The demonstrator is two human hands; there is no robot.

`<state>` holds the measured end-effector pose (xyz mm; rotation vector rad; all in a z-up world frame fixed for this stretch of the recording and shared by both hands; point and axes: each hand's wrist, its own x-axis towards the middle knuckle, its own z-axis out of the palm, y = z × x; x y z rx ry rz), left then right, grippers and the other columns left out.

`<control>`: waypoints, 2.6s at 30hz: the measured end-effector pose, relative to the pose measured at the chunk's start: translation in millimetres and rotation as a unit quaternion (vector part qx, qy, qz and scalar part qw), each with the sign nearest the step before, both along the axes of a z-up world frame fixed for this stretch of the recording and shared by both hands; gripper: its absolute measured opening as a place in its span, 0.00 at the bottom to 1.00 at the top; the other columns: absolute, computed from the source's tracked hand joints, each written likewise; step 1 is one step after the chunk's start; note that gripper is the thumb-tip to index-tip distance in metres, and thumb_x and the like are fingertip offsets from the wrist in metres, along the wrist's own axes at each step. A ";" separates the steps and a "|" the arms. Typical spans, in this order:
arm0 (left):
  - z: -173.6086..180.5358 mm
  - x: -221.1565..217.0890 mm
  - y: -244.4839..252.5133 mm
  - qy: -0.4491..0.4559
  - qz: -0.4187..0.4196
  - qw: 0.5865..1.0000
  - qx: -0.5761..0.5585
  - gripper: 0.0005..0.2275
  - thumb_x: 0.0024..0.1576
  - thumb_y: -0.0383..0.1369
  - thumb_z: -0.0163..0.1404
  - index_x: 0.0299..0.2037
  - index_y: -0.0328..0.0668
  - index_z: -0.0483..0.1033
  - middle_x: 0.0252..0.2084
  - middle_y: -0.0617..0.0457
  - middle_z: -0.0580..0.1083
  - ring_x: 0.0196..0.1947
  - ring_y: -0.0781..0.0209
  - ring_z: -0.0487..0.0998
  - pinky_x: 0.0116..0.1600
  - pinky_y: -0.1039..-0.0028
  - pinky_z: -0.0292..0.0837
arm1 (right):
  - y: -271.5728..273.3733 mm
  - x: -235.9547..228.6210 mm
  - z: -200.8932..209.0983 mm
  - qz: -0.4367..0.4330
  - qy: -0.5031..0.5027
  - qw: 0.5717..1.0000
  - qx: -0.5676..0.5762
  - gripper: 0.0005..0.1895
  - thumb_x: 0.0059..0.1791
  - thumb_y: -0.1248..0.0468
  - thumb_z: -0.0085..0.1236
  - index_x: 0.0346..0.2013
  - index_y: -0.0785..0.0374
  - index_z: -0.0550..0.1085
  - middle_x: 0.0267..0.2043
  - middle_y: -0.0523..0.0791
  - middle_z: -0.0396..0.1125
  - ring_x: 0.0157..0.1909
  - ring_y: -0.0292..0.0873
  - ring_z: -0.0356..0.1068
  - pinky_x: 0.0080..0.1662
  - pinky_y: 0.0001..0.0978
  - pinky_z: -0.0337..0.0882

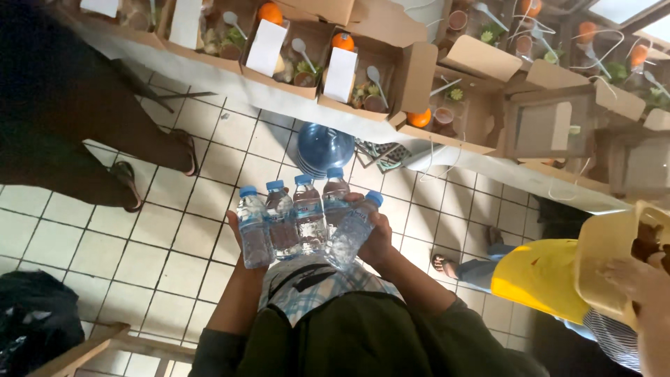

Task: The person unpacks plastic-wrapped packs of water bottles from a plastic bag and places them into open cardboard boxes arranged on a table. The boxes already contain oranges, small containers, and white paper inserts. The person repeats this process multiple times, moving between the bag and the boxes.

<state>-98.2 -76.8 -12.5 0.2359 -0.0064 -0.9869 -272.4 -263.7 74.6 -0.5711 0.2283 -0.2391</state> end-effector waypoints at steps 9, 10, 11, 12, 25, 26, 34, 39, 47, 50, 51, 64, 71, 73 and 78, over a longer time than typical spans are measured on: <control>11.5 -52.3 112.4 0.049 -0.061 0.995 -0.064 0.51 0.49 0.71 0.52 0.71 0.33 0.61 0.65 0.39 0.69 0.62 0.46 0.72 0.65 0.54 0.71 | 99.0 -57.5 -18.5 -0.049 0.051 0.997 0.032 0.35 0.50 0.43 0.62 0.59 0.66 0.67 0.57 0.53 0.65 0.58 0.53 0.67 0.59 0.49 0.69; 16.8 -59.7 125.4 0.051 -0.069 0.995 -0.056 0.50 0.48 0.70 0.52 0.70 0.34 0.61 0.65 0.40 0.69 0.62 0.46 0.72 0.64 0.53 0.71 | 113.8 -63.7 -9.0 -0.030 0.049 0.997 0.046 0.35 0.49 0.42 0.62 0.57 0.65 0.66 0.57 0.52 0.65 0.58 0.52 0.67 0.59 0.49 0.69; 9.5 -71.5 144.2 0.052 -0.067 0.995 -0.056 0.50 0.48 0.70 0.52 0.70 0.34 0.61 0.65 0.40 0.69 0.62 0.46 0.72 0.64 0.53 0.71 | 125.5 -73.6 -7.3 -0.028 0.050 0.997 0.047 0.35 0.49 0.42 0.62 0.57 0.65 0.66 0.57 0.52 0.65 0.58 0.52 0.67 0.59 0.49 0.69; 2.1 -83.7 162.7 0.056 -0.064 0.996 -0.027 0.49 0.48 0.71 0.52 0.69 0.36 0.62 0.65 0.40 0.69 0.62 0.45 0.72 0.64 0.53 0.71 | 136.8 -84.0 -5.7 -0.005 0.089 0.995 0.036 0.36 0.47 0.42 0.63 0.58 0.63 0.66 0.56 0.51 0.64 0.57 0.53 0.67 0.58 0.53 0.68; -21.0 -147.8 255.3 0.057 0.026 0.995 -0.076 0.36 0.56 0.65 0.50 0.65 0.46 0.69 0.70 0.39 0.65 0.65 0.41 0.69 0.65 0.48 0.68 | 196.9 -139.3 0.2 0.216 0.107 0.967 -0.086 0.35 0.44 0.46 0.63 0.59 0.62 0.65 0.61 0.54 0.61 0.62 0.58 0.65 0.60 0.60 0.67; -26.8 -151.3 256.4 0.058 0.029 0.995 -0.078 0.36 0.56 0.65 0.50 0.65 0.46 0.69 0.70 0.39 0.65 0.65 0.41 0.69 0.65 0.48 0.68 | 197.7 -140.2 -1.7 0.219 0.109 0.966 -0.088 0.35 0.44 0.46 0.63 0.59 0.62 0.65 0.61 0.54 0.61 0.62 0.58 0.65 0.60 0.60 0.67; -9.7 -152.3 243.3 0.039 0.036 0.996 -0.070 0.50 0.51 0.70 0.50 0.71 0.28 0.64 0.70 0.39 0.65 0.65 0.46 0.69 0.66 0.56 0.66 | 184.8 -141.3 -4.3 0.164 0.018 0.985 -0.051 0.30 0.51 0.51 0.59 0.60 0.66 0.65 0.58 0.52 0.63 0.58 0.52 0.66 0.58 0.52 0.70; -13.5 -160.6 225.2 0.036 0.057 0.996 -0.064 0.47 0.54 0.69 0.50 0.71 0.36 0.60 0.71 0.40 0.63 0.67 0.44 0.68 0.69 0.53 0.64 | 171.3 -139.0 18.2 0.154 -0.003 0.988 -0.026 0.31 0.48 0.50 0.58 0.60 0.63 0.65 0.58 0.53 0.64 0.60 0.54 0.68 0.61 0.55 0.69; 5.7 -160.4 192.5 0.023 0.044 0.996 -0.079 0.48 0.52 0.69 0.48 0.73 0.35 0.60 0.72 0.41 0.63 0.69 0.45 0.65 0.70 0.52 0.64 | 145.5 -149.4 1.9 0.147 -0.007 0.989 -0.024 0.30 0.52 0.49 0.56 0.61 0.65 0.65 0.57 0.54 0.65 0.58 0.54 0.70 0.58 0.52 0.71; 2.5 -159.9 183.8 0.001 0.044 0.997 -0.067 0.48 0.53 0.70 0.47 0.73 0.35 0.60 0.72 0.40 0.63 0.68 0.44 0.67 0.68 0.51 0.66 | 137.9 -154.0 -4.1 0.119 -0.011 0.992 -0.035 0.30 0.54 0.48 0.55 0.61 0.66 0.66 0.56 0.55 0.65 0.57 0.53 0.70 0.58 0.53 0.73; 0.7 -158.8 181.3 -0.008 0.041 0.998 -0.056 0.49 0.54 0.70 0.47 0.73 0.33 0.60 0.71 0.39 0.63 0.67 0.44 0.68 0.67 0.51 0.67 | 135.6 -154.2 -4.2 0.111 -0.011 0.993 -0.031 0.30 0.55 0.47 0.55 0.62 0.66 0.65 0.57 0.55 0.65 0.57 0.54 0.70 0.57 0.53 0.73; 19.9 -151.5 154.0 0.011 0.083 0.996 -0.040 0.42 0.55 0.71 0.41 0.68 0.44 0.64 0.71 0.41 0.64 0.68 0.43 0.67 0.69 0.48 0.65 | 112.0 -132.4 12.9 0.111 0.008 0.992 -0.064 0.32 0.53 0.45 0.56 0.61 0.66 0.65 0.60 0.57 0.64 0.61 0.56 0.68 0.59 0.57 0.73; 13.4 -145.0 151.8 0.011 0.096 0.994 -0.040 0.45 0.55 0.71 0.43 0.69 0.39 0.65 0.70 0.39 0.66 0.67 0.44 0.68 0.68 0.51 0.65 | 103.4 -114.3 14.6 0.150 -0.007 0.989 -0.011 0.32 0.52 0.45 0.57 0.62 0.63 0.65 0.61 0.55 0.64 0.61 0.55 0.69 0.60 0.55 0.72; 24.1 -147.9 150.9 0.022 0.061 0.993 -0.103 0.46 0.54 0.70 0.45 0.71 0.36 0.65 0.69 0.40 0.67 0.67 0.45 0.69 0.69 0.52 0.66 | 100.1 -109.4 17.7 0.159 -0.008 0.987 0.001 0.33 0.53 0.45 0.57 0.62 0.65 0.65 0.60 0.56 0.65 0.60 0.56 0.69 0.59 0.54 0.72; -27.1 -146.7 144.0 0.021 0.038 0.984 -0.172 0.41 0.56 0.69 0.47 0.68 0.43 0.65 0.70 0.42 0.68 0.69 0.43 0.69 0.71 0.46 0.67 | 81.9 -105.8 8.3 0.160 0.009 0.987 0.012 0.32 0.52 0.46 0.58 0.61 0.64 0.65 0.59 0.55 0.65 0.60 0.55 0.70 0.59 0.53 0.73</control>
